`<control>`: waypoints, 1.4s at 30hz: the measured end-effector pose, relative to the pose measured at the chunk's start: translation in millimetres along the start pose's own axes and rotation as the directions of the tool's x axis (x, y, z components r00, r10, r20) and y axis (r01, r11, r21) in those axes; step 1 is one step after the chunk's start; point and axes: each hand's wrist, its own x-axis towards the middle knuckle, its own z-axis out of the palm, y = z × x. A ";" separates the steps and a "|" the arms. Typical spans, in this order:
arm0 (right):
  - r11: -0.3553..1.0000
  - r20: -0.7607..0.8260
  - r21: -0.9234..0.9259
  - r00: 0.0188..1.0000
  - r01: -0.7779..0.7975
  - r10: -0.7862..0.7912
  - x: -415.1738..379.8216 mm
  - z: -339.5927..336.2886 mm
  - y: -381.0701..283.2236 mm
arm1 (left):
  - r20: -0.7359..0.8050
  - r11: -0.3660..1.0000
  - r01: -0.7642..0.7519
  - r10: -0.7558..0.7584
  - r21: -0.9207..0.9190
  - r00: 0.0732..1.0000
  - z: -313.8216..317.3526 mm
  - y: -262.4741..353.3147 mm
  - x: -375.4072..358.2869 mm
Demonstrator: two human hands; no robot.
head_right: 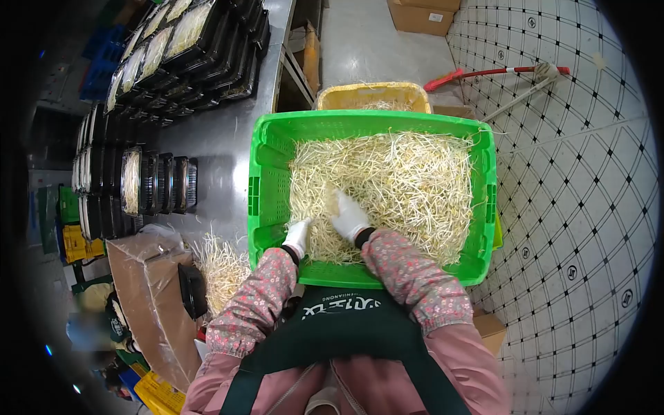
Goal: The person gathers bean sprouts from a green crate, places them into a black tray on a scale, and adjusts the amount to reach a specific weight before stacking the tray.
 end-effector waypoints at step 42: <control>0.668 0.307 -0.583 0.887 0.462 -0.346 89.2 1.4 -14.3 | 0.455 0.424 -0.661 0.493 0.619 0.742 6.9 104.8 -10.2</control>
